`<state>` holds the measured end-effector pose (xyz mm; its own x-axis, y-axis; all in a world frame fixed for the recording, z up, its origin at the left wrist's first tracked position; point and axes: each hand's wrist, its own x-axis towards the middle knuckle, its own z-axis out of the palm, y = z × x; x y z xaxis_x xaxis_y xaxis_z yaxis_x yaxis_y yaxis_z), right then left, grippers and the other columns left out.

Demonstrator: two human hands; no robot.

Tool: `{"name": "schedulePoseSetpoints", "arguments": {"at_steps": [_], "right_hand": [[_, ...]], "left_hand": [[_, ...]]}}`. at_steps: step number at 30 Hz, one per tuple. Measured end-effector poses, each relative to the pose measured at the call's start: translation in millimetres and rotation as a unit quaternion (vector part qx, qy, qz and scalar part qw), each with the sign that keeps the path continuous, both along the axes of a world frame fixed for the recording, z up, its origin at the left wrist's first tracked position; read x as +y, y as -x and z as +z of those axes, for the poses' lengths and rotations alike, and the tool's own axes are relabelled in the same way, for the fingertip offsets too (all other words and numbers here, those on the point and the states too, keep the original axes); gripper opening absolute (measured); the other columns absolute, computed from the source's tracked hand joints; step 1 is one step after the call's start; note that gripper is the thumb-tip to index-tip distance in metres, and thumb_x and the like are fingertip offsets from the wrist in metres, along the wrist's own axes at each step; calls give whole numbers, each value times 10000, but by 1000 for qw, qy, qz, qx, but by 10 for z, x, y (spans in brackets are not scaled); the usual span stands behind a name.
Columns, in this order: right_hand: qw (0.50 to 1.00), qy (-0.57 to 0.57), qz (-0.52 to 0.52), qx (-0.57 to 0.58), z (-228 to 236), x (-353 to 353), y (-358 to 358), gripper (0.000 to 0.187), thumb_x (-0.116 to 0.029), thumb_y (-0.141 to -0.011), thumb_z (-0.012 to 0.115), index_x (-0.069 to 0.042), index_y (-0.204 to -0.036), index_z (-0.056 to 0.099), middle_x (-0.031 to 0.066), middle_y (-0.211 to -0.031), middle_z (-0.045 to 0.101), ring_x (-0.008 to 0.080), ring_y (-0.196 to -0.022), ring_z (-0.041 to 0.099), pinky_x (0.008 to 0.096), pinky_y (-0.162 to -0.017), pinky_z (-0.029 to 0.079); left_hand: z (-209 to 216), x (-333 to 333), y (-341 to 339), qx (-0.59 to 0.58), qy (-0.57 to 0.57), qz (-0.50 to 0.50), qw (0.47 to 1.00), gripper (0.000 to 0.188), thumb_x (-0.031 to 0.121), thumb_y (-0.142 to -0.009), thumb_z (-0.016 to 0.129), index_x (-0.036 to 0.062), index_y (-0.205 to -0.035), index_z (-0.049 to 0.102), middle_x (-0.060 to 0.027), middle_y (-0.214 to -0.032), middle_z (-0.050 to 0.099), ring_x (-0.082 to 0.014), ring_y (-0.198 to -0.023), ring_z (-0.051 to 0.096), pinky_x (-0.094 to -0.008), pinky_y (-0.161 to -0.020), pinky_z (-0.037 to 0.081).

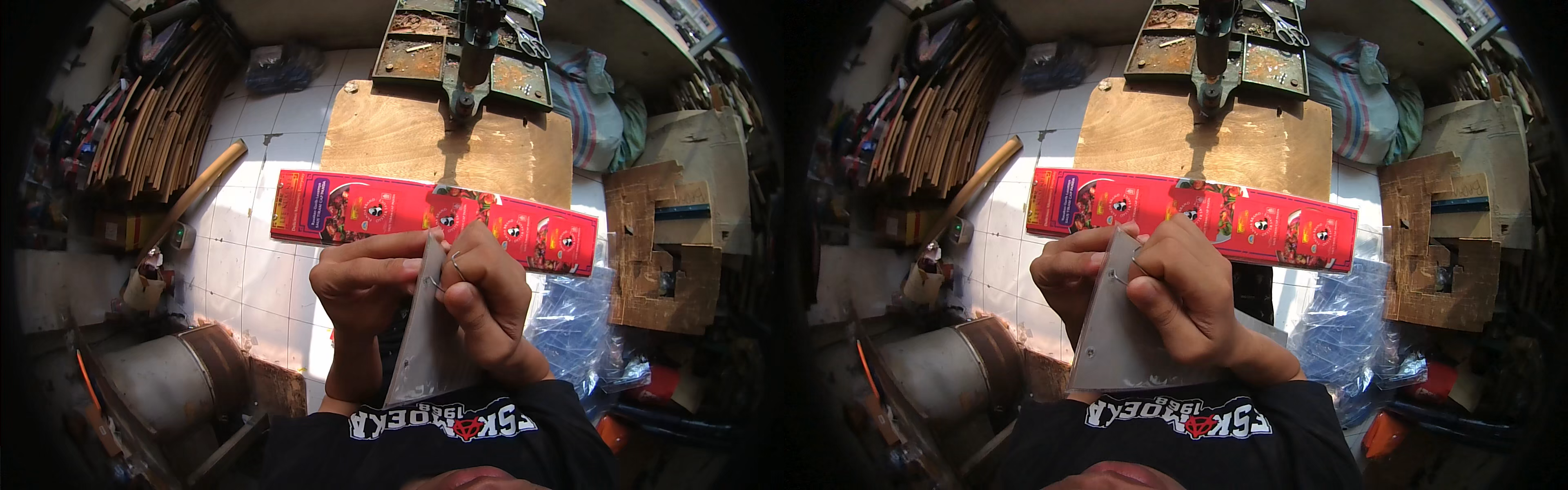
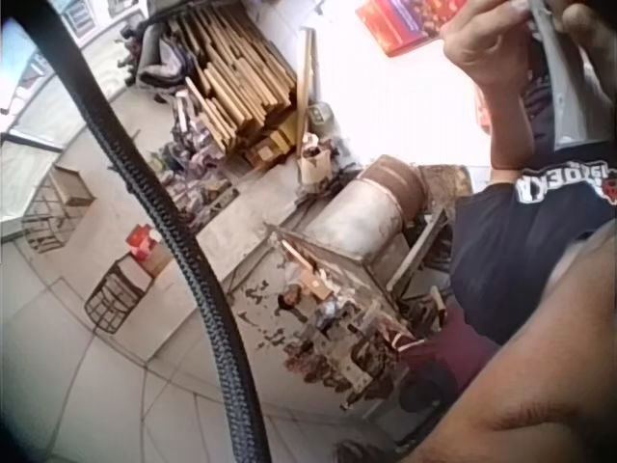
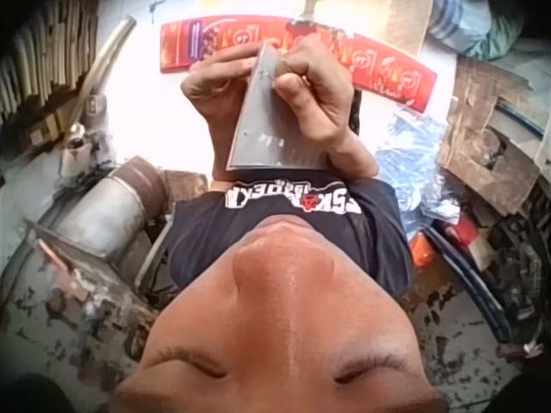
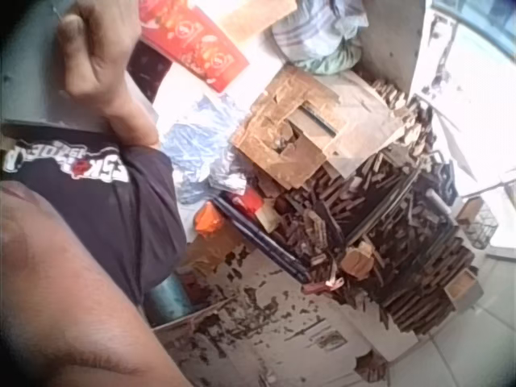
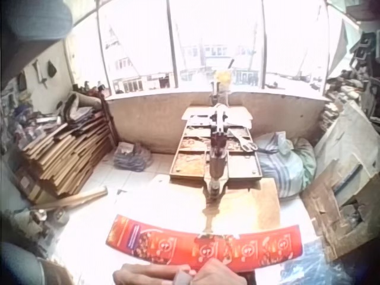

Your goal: The person organizes a stack of cardboard pieces and applies a printed red label to one of the pieces by hand.

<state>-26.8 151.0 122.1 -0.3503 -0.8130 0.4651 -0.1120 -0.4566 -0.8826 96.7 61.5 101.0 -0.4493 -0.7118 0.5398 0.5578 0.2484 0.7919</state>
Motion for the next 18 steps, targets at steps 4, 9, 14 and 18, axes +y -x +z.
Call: {"name": "schedulePoseSetpoints", "arguments": {"at_steps": [4,9,14,18], "right_hand": [[1000,-13,-8,17,7,-46,-13,166,-132,-879,616,-12,-799,535,113,-732,513,266,-655,473,353,-625,373],[996,13,-43,83,27,-59,13,140,-101,-841,643,-5,-800,549,123,-746,522,273,-664,476,359,-627,389],[1000,15,-9,-9,-55,-41,39,162,-125,-872,628,-5,-798,550,96,-751,522,231,-681,466,329,-643,378],[986,6,40,-165,-156,-11,49,257,-229,-959,560,-22,-808,532,35,-777,510,150,-748,430,277,-697,351]], "left_hand": [[-10,-14,-9,-23,22,41,999,157,21,-807,732,-9,-960,718,-279,-1004,681,-274,-886,708,-307,-714,584],[-21,-4,8,-34,28,45,998,155,16,-810,726,-4,-964,720,-269,-1019,682,-264,-878,707,-311,-725,581],[31,11,65,-7,0,15,1000,171,-10,-804,720,-7,-975,717,-266,-1041,677,-245,-890,705,-287,-719,580],[28,56,85,-69,41,51,995,207,-35,-779,729,3,-983,718,-232,-1048,686,-234,-901,706,-288,-729,581]]}}
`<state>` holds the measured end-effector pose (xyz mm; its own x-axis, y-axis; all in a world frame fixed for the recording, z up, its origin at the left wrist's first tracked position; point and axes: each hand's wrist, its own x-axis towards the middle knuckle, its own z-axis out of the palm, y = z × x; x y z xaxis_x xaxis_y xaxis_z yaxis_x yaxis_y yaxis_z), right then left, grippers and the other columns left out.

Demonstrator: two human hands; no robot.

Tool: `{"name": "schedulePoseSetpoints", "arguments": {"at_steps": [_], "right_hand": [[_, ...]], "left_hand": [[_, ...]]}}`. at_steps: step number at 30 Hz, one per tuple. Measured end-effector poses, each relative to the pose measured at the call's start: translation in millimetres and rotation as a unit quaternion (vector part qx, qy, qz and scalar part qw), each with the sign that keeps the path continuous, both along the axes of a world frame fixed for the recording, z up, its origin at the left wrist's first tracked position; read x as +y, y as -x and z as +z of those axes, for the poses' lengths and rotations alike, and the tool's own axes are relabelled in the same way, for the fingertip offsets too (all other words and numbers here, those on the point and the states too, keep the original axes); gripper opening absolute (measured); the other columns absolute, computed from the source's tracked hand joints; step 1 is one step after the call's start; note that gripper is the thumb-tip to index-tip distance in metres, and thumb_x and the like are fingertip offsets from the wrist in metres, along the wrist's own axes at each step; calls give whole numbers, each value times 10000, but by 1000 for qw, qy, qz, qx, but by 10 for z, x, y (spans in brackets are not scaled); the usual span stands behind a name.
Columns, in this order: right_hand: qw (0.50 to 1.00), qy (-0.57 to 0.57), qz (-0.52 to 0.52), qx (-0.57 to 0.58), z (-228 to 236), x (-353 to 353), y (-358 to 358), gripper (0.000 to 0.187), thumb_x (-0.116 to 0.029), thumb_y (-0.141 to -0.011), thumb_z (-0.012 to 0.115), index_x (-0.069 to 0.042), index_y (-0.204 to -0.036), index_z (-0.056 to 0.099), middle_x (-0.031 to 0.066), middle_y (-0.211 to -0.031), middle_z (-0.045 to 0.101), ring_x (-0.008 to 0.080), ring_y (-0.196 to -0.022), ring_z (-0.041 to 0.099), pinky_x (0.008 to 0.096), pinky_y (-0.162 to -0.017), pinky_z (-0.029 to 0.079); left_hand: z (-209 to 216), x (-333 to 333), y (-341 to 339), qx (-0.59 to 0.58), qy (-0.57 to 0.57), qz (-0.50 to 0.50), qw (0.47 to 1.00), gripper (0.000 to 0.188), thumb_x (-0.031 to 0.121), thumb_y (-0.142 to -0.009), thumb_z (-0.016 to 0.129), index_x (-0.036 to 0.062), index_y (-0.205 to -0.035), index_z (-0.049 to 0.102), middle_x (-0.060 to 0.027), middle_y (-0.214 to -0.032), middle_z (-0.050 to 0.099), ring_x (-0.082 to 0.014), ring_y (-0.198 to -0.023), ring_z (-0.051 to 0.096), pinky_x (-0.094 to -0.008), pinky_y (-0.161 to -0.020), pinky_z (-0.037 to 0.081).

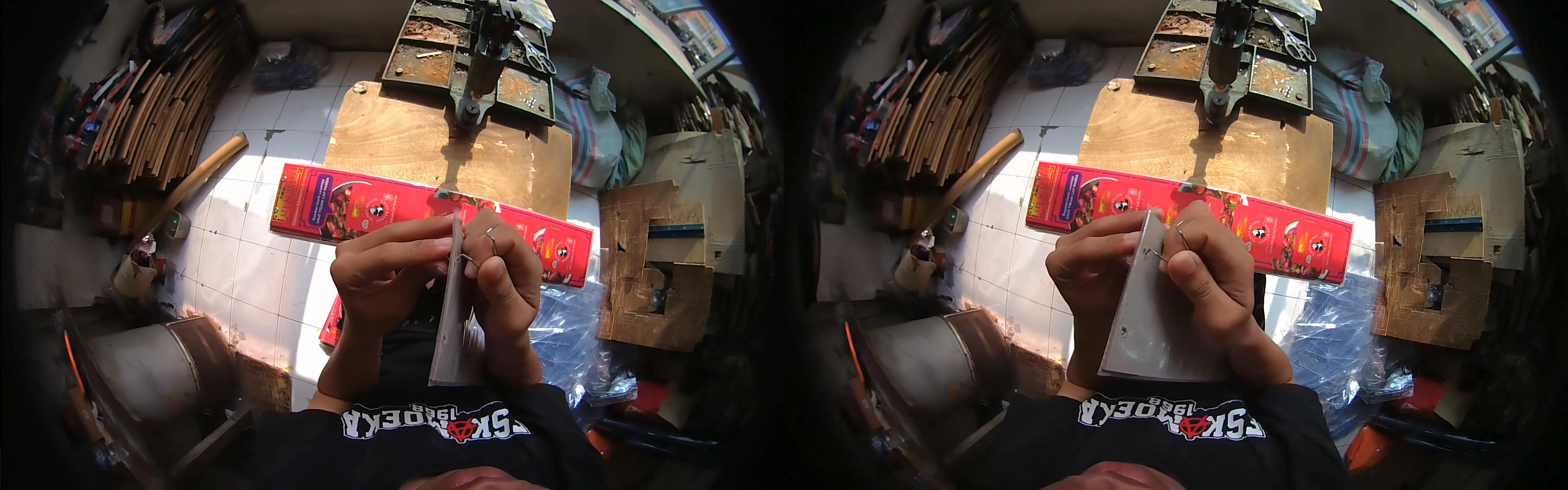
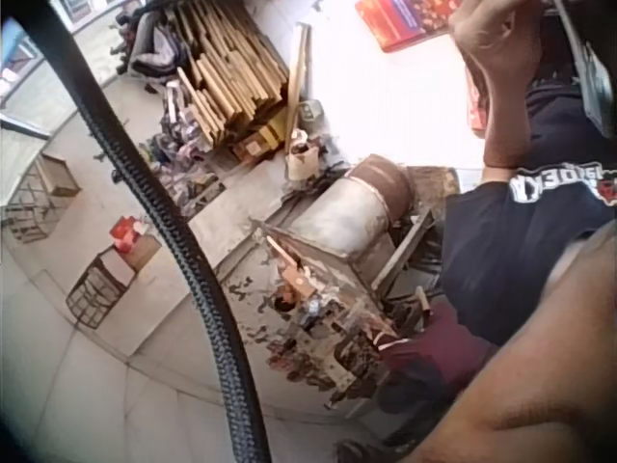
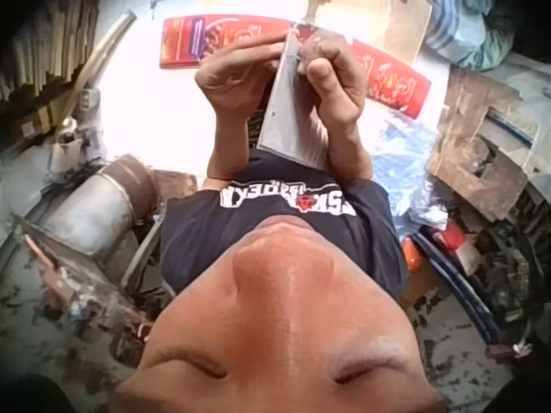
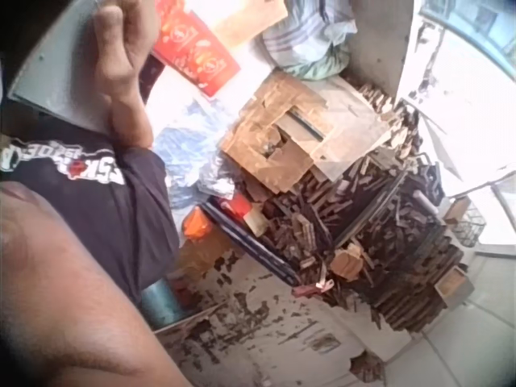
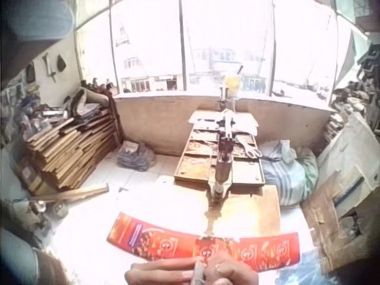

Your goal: The person organizes a stack of cardboard pieces and applies a printed red label to one of the pieces by hand.

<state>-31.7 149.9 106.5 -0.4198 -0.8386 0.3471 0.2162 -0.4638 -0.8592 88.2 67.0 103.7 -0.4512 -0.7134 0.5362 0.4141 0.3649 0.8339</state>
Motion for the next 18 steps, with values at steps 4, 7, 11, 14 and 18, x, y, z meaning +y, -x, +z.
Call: {"name": "schedulePoseSetpoints", "arguments": {"at_steps": [4,7,11,14,18], "right_hand": [[1000,13,-13,-4,-26,10,89,310,-294,-976,544,-33,-810,515,24,-786,484,127,-774,421,261,-713,346],[998,15,-34,-48,46,33,72,338,-322,-976,544,-35,-799,512,31,-781,470,134,-773,436,265,-714,355],[997,37,-59,-20,12,50,147,348,-337,-971,545,-32,-807,509,38,-788,468,143,-757,433,274,-708,359],[997,33,-64,-24,18,67,175,343,-332,-973,538,-36,-804,504,37,-780,465,144,-761,433,277,-696,352],[996,29,-54,-67,91,60,169,323,-307,-974,531,-47,-789,485,33,-767,451,140,-753,420,276,-685,337]], "left_hand": [[51,-12,127,-12,27,4,1000,247,-55,-762,736,25,-996,725,-184,-1055,697,-232,-909,708,-289,-748,580],[62,18,164,-27,12,-18,999,200,-4,-788,734,-4,-988,717,-231,-1051,682,-245,-912,703,-309,-745,582],[84,13,269,-8,43,-20,999,250,1,-742,774,27,-986,722,-190,-1036,693,-260,-920,701,-313,-762,580],[97,9,313,2,39,-36,999,266,4,-736,777,39,-993,717,-183,-1025,693,-263,-939,696,-317,-770,577],[65,-33,343,8,40,-51,998,294,6,-724,785,49,-1006,709,-179,-1033,687,-265,-966,686,-334,-795,571]]}}
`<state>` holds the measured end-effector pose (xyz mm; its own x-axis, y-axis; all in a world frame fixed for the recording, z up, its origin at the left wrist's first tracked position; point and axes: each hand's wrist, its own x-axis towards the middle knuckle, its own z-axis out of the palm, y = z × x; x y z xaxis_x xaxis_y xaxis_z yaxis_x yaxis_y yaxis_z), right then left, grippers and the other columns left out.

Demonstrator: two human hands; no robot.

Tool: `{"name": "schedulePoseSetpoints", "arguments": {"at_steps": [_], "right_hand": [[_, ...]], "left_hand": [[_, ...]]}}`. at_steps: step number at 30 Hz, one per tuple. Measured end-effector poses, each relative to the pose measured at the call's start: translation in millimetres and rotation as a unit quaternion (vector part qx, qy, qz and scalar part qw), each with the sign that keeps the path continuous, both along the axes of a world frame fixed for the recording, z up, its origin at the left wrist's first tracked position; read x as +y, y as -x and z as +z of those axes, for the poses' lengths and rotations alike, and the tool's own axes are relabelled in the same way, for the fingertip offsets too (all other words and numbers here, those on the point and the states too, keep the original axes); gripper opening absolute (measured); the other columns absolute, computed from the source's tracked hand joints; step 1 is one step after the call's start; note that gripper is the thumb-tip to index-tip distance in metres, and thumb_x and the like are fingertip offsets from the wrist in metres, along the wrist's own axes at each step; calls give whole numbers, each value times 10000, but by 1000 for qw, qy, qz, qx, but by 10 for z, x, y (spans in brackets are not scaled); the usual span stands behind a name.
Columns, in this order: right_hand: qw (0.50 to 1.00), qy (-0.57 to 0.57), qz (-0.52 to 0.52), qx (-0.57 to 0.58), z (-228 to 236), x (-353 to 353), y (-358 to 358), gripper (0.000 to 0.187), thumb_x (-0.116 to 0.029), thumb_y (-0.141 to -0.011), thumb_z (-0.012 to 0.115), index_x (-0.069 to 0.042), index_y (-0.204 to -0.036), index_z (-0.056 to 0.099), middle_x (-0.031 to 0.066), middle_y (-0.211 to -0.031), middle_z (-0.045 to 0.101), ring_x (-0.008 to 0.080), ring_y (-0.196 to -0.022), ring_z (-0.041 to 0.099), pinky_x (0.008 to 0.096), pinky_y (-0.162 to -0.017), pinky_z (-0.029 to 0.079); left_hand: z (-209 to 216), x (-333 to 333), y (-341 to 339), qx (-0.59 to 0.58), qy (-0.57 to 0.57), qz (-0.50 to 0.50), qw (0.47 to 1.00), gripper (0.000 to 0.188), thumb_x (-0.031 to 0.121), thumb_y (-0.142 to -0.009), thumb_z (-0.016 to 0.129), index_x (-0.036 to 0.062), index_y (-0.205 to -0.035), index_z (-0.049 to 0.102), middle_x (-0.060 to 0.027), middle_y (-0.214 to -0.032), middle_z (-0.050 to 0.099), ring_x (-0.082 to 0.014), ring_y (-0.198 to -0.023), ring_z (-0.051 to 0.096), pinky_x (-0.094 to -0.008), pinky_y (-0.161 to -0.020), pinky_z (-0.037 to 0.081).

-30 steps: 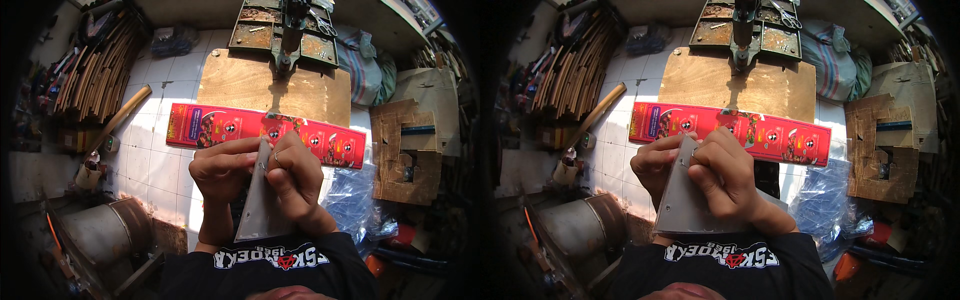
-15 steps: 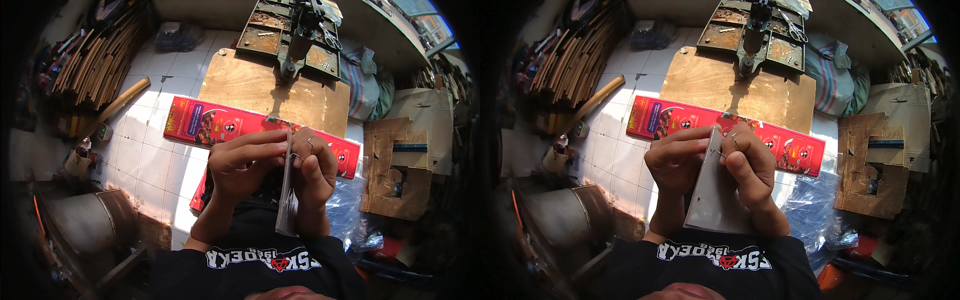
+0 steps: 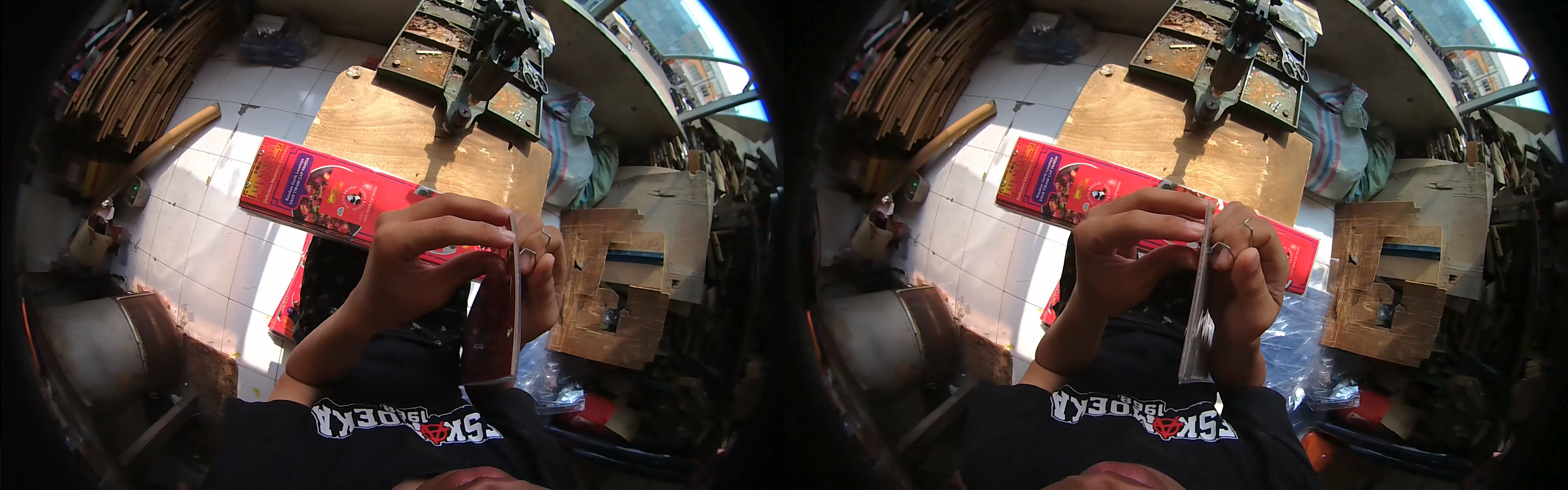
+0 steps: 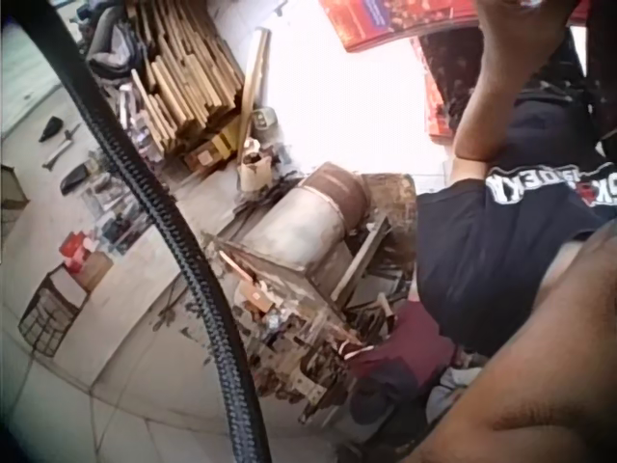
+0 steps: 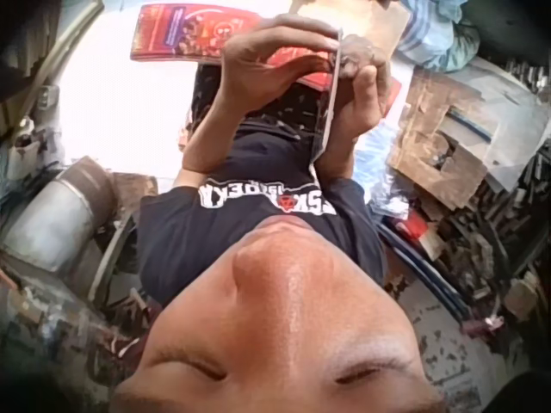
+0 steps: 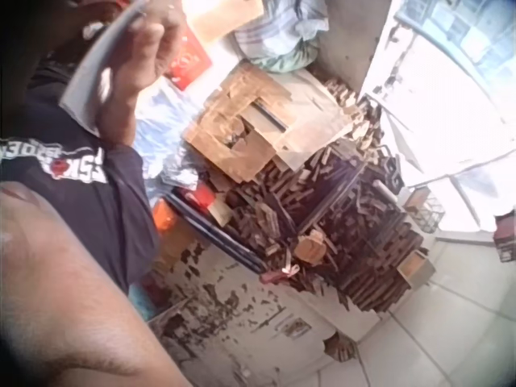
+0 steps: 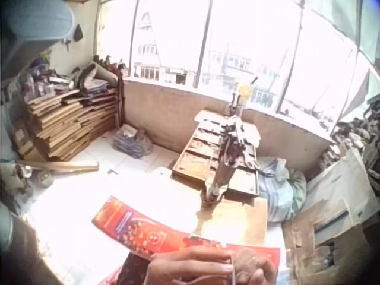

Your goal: The person organizes a stack of cardboard pieces and applies a printed red label to one of the pieces by hand.

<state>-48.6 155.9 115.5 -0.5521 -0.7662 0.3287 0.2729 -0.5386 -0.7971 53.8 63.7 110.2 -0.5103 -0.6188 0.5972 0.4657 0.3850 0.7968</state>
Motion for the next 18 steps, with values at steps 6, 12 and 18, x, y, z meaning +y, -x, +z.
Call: {"name": "schedulePoseSetpoints", "arguments": {"at_steps": [6,12,18], "right_hand": [[1000,18,6,-19,-50,-71,2,298,-283,-971,530,-58,-785,470,27,-758,436,136,-739,403,281,-692,328],[999,-2,-42,22,-117,-72,-29,292,-283,-976,537,-44,-815,493,28,-783,457,131,-762,416,276,-718,333],[978,-78,-153,117,-154,-95,-69,229,-194,-990,533,-18,-848,498,23,-810,453,91,-758,410,227,-690,330]], "left_hand": [[-39,4,-33,0,-14,-6,1000,308,28,-722,792,47,-1018,709,-191,-1084,670,-282,-1011,670,-352,-823,560],[-58,-5,-139,-16,-15,-75,997,635,315,-668,851,3,-1182,645,-240,-1245,585,-331,-1167,584,-398,-923,508],[127,214,-293,-171,-62,-102,978,1117,529,-619,846,-65,-1427,353,-272,-1410,435,-418,-1339,400,-446,-1080,345]]}}
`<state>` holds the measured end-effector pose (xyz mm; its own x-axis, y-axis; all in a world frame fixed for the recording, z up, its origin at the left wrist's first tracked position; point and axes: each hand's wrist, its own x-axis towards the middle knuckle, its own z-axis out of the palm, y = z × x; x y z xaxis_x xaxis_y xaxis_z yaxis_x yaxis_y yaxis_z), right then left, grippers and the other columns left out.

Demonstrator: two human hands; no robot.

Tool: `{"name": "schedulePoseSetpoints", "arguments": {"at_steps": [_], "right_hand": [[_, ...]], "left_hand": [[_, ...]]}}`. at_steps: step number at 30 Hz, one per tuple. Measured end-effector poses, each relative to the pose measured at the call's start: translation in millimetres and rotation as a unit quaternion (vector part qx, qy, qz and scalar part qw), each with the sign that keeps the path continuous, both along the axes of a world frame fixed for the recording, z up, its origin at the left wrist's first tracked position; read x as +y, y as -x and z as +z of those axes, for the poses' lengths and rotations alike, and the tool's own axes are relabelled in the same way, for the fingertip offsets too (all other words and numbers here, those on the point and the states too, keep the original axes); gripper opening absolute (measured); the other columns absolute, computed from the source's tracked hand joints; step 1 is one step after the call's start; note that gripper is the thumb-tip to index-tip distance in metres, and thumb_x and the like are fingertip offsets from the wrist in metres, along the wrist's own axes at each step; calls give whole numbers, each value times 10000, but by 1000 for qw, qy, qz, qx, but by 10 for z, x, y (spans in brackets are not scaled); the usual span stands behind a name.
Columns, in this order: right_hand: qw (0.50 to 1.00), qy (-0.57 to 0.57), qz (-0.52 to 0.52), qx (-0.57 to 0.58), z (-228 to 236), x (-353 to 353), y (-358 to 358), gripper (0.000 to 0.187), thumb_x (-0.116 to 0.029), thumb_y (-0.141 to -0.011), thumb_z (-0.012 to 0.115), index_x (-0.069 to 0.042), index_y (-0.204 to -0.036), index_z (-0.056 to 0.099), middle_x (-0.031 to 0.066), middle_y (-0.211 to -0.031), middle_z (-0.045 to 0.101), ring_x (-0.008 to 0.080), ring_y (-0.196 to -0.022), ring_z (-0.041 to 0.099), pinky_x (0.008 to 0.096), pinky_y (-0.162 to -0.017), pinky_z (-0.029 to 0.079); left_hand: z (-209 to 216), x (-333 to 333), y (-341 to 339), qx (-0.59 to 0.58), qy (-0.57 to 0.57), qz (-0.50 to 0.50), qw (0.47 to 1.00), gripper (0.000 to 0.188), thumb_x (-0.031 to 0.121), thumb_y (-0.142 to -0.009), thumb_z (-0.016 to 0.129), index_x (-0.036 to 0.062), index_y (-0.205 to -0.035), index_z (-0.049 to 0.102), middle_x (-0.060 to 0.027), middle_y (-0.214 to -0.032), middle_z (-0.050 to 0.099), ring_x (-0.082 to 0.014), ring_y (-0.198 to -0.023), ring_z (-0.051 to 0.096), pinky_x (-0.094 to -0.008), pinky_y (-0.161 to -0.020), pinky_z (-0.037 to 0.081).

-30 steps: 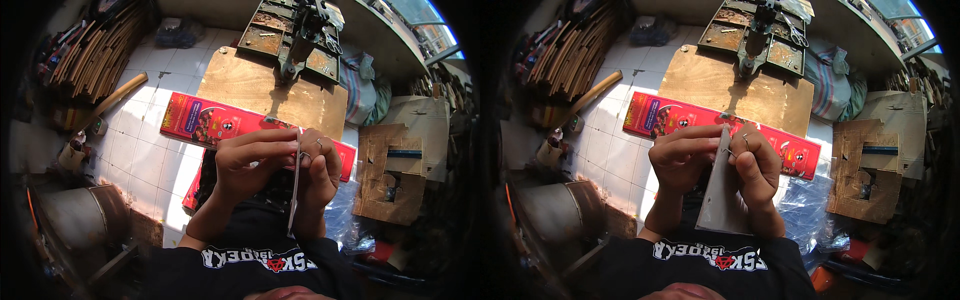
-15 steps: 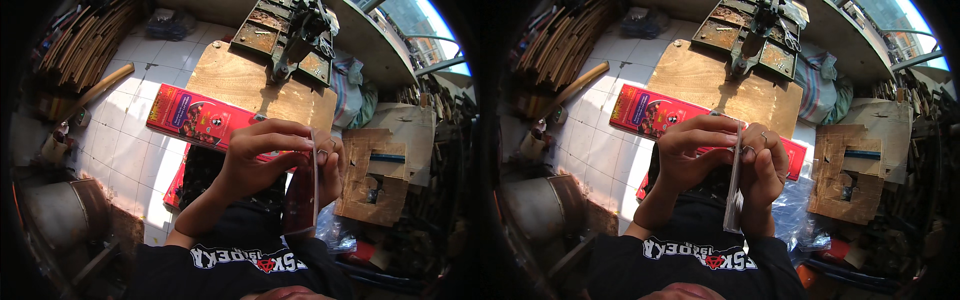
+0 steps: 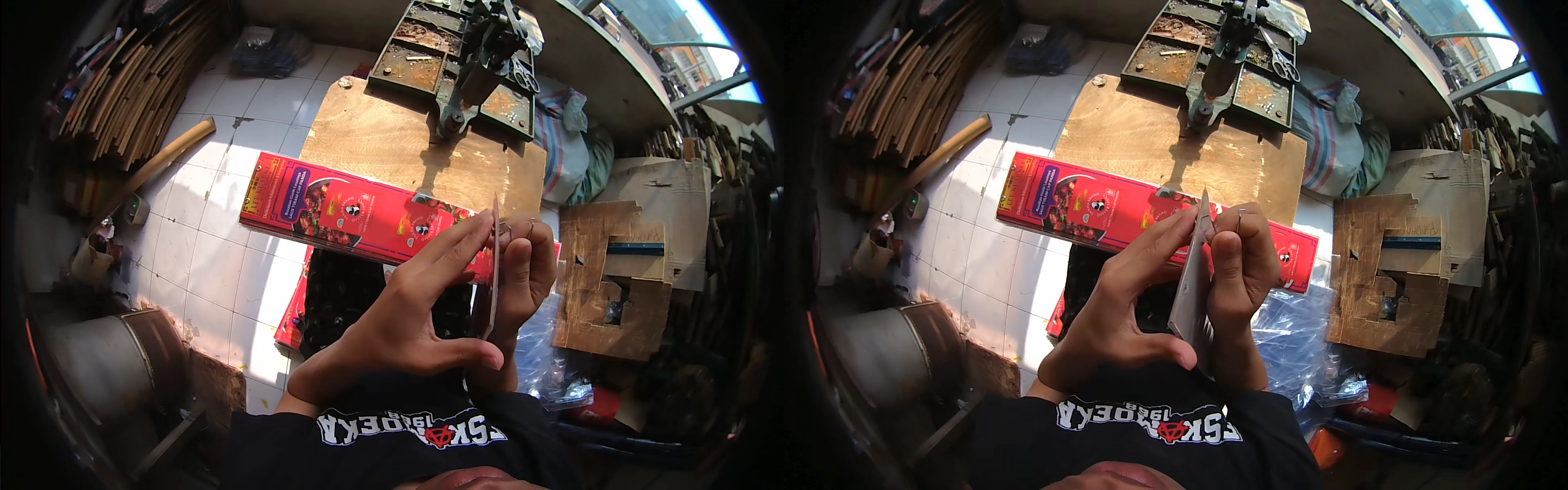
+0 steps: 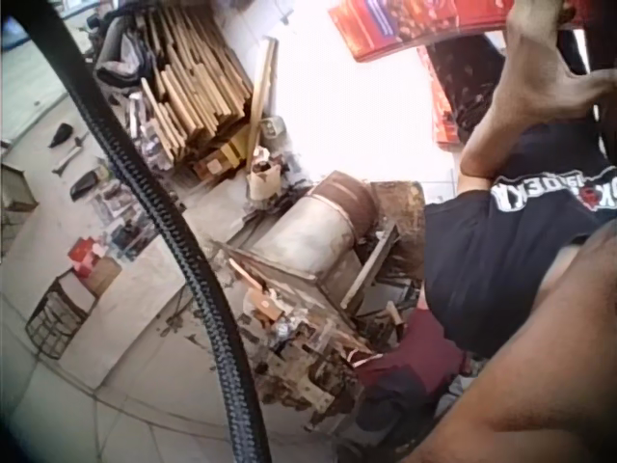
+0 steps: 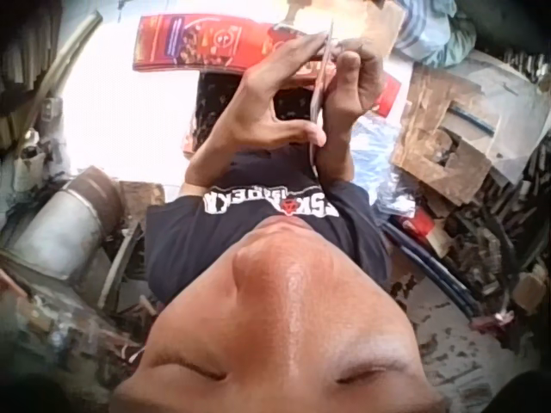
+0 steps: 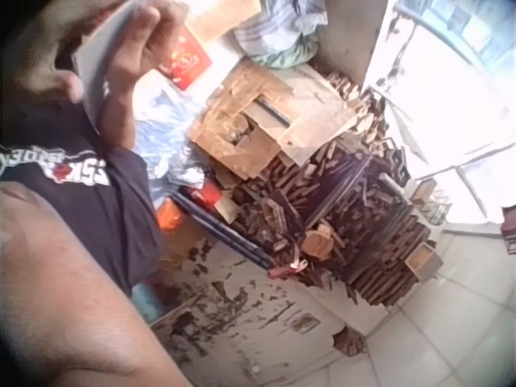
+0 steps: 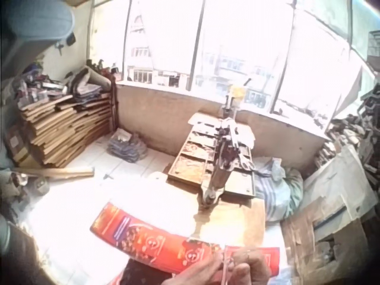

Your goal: The person organizes a stack of cardboard pieces and applies a printed red label to one of the pieces by hand.

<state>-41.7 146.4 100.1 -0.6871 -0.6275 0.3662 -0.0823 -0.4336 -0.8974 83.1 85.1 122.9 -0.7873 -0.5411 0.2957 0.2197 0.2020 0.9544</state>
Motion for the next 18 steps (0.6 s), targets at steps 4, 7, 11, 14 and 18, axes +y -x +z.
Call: {"name": "schedulePoseSetpoints", "arguments": {"at_steps": [4,7,11,14,18], "right_hand": [[996,-60,1,68,-115,-34,-11,188,-166,-988,541,-28,-869,497,16,-825,459,85,-732,413,224,-658,335],[996,-72,10,50,-214,-69,11,187,-169,-1000,521,-26,-880,503,8,-845,478,77,-739,417,218,-677,345],[996,-67,-2,-65,-339,-78,30,186,-176,-1015,494,-16,-932,538,25,-917,539,83,-829,490,225,-777,403],[985,-77,54,-143,-341,23,74,189,-179,-1016,497,-5,-991,565,51,-991,585,108,-963,546,254,-897,422],[967,-193,143,-82,-418,454,252,186,-197,-1000,536,-14,-999,573,21,-957,579,84,-919,522,235,-848,407]], "left_hand": [[54,53,-20,-24,-74,33,996,795,191,-802,671,-105,-1436,293,-332,-1360,446,-366,-1258,511,-376,-1014,423],[-60,-2,-24,-21,-153,73,985,620,79,-815,493,-118,-1391,375,-278,-1238,568,-272,-1157,579,-340,-975,445],[-363,-101,33,34,-296,83,951,555,49,-811,469,-110,-1343,460,-212,-1192,616,-205,-1112,586,-303,-975,436],[-445,-123,-15,63,-375,78,921,529,52,-820,482,-113,-1322,481,-199,-1186,622,-204,-1086,609,-289,-950,459],[-452,-218,-128,117,-438,80,888,457,60,-846,492,-127,-1262,510,-198,-1130,638,-221,-1029,639,-303,-924,487]]}}
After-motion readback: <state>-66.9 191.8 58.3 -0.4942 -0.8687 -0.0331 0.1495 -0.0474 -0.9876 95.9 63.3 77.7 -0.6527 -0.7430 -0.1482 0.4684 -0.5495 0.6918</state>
